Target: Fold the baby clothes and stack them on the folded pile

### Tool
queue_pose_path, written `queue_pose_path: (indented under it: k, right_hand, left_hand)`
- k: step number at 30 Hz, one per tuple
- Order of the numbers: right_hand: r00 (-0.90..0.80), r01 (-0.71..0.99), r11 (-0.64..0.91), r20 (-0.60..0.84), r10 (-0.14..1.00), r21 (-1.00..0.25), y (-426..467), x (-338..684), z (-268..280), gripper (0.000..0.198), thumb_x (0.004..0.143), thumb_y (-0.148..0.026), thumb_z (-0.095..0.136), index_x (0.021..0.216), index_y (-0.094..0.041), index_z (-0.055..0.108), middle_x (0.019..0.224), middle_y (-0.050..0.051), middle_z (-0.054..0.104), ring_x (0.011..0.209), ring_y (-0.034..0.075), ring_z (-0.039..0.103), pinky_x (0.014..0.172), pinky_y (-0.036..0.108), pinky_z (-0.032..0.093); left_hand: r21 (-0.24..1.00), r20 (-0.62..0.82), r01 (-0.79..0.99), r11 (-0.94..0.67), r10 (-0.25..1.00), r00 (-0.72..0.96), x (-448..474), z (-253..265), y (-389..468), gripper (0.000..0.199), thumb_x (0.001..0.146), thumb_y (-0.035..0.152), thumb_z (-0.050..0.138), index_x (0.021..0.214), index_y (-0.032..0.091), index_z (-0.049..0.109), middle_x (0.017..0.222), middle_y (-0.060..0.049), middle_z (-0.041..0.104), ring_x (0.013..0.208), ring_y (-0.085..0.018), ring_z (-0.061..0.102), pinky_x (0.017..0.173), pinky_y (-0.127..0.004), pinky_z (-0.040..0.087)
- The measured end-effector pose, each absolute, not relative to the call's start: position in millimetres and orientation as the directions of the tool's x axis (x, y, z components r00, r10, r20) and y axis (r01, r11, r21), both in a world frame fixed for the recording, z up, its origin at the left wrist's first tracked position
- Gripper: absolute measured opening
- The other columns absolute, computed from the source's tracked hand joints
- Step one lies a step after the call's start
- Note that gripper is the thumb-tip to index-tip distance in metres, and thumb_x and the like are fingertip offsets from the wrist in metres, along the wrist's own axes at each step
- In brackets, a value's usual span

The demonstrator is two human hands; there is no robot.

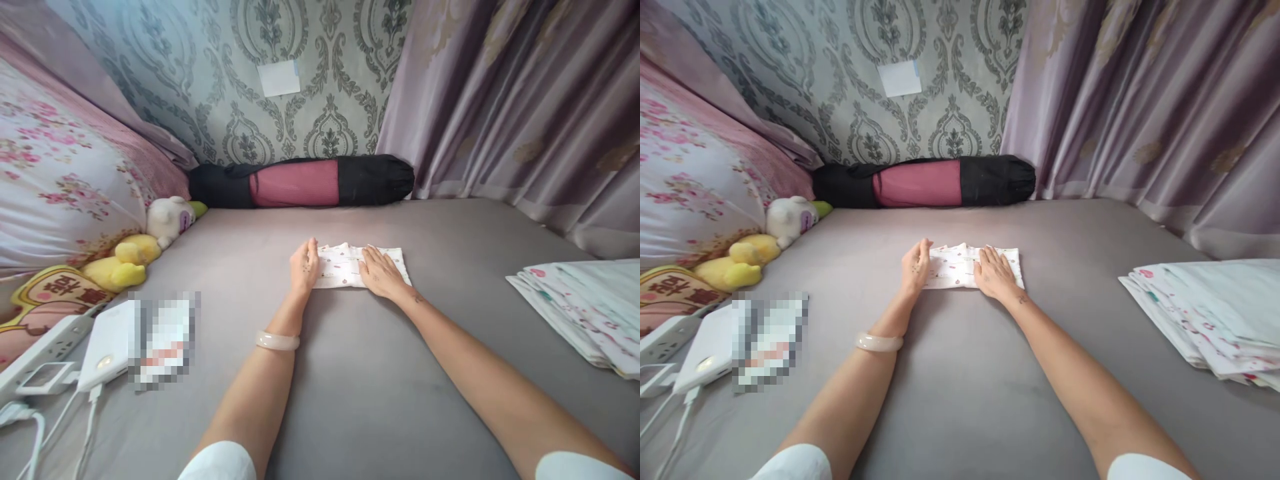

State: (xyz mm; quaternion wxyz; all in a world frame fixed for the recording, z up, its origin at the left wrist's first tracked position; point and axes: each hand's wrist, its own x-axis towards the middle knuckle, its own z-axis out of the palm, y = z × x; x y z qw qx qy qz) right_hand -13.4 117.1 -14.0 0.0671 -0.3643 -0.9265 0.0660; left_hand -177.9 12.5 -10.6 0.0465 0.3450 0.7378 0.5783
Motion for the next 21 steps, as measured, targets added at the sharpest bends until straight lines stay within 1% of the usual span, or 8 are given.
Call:
queue_pose_path:
  k: [2,4,7,10,12,14,18,21]
  right_hand:
    - [-0.715,0.675,0.711,0.064,0.696,-0.196,114,-20,-8,0.058,0.097,-0.030,0.020,0.146,-0.003,0.037,0.155,0.016,0.032,0.145,0.026,0.025,0.118,0.044,0.018]
    - [-0.722,0.661,0.717,0.072,0.688,-0.219,109,-29,-4,0.058,0.098,-0.031,0.020,0.147,-0.003,0.035,0.156,0.016,0.031,0.145,0.027,0.024,0.118,0.044,0.018]
    - [-0.741,0.631,0.733,0.085,0.666,-0.255,99,-45,-5,0.061,0.098,-0.036,0.021,0.149,-0.005,0.031,0.158,0.016,0.026,0.146,0.027,0.021,0.118,0.043,0.018]
    - [-0.734,0.634,0.732,0.105,0.671,-0.250,92,-54,-11,0.061,0.098,-0.038,0.022,0.149,-0.005,0.032,0.156,0.015,0.029,0.145,0.026,0.023,0.118,0.044,0.016]
    - [-0.728,0.640,0.733,0.122,0.674,-0.230,90,-56,-15,0.060,0.097,-0.037,0.025,0.148,-0.005,0.033,0.155,0.014,0.033,0.144,0.026,0.025,0.119,0.045,0.014]
    - [-0.725,0.645,0.732,0.126,0.677,-0.219,90,-56,-16,0.060,0.097,-0.036,0.026,0.147,-0.004,0.034,0.154,0.014,0.034,0.144,0.025,0.026,0.119,0.044,0.014]
    - [-0.733,0.651,0.726,0.065,0.677,-0.219,90,-55,-10,0.060,0.097,-0.036,0.024,0.148,-0.004,0.033,0.156,0.015,0.031,0.144,0.025,0.025,0.119,0.045,0.014]
    - [-0.731,0.662,0.723,0.043,0.681,-0.199,86,-60,-1,0.060,0.098,-0.035,0.023,0.148,-0.004,0.033,0.157,0.016,0.027,0.146,0.027,0.021,0.119,0.046,0.012]
  left_hand:
    - [0.953,0.298,0.284,-0.103,0.471,-0.830,-188,-10,12,0.040,0.095,0.045,0.042,0.084,0.018,0.069,0.097,-0.012,0.073,0.102,-0.025,0.066,0.088,-0.035,0.048]
    - [0.965,0.206,0.109,-0.238,0.435,-0.877,-196,-10,11,0.042,0.095,0.045,0.041,0.081,0.016,0.068,0.094,-0.013,0.072,0.096,-0.024,0.068,0.082,-0.033,0.051]
    - [0.929,0.011,-0.139,-0.342,0.401,-0.916,-205,-10,8,0.043,0.096,0.043,0.039,0.078,0.014,0.065,0.089,-0.013,0.072,0.088,-0.022,0.070,0.076,-0.032,0.052]
    - [0.852,-0.175,-0.332,-0.405,0.377,-0.909,-210,-8,5,0.043,0.098,0.039,0.035,0.078,0.013,0.063,0.089,-0.013,0.071,0.084,-0.020,0.071,0.077,-0.031,0.052]
    - [0.804,-0.245,-0.400,-0.439,0.369,-0.897,-213,-8,4,0.044,0.099,0.037,0.033,0.077,0.012,0.062,0.089,-0.014,0.071,0.083,-0.019,0.071,0.077,-0.030,0.051]
    - [0.780,-0.268,-0.424,-0.461,0.367,-0.891,-214,-7,4,0.044,0.099,0.036,0.033,0.077,0.012,0.062,0.088,-0.013,0.071,0.083,-0.018,0.071,0.077,-0.029,0.051]
    - [0.750,-0.297,-0.455,-0.479,0.371,-0.880,-215,-6,4,0.044,0.100,0.036,0.033,0.075,0.013,0.061,0.084,-0.012,0.071,0.080,-0.018,0.071,0.076,-0.028,0.051]
    - [0.724,-0.323,-0.481,-0.495,0.373,-0.870,-215,-4,3,0.045,0.100,0.036,0.032,0.073,0.013,0.060,0.080,-0.010,0.070,0.074,-0.015,0.070,0.074,-0.026,0.050]
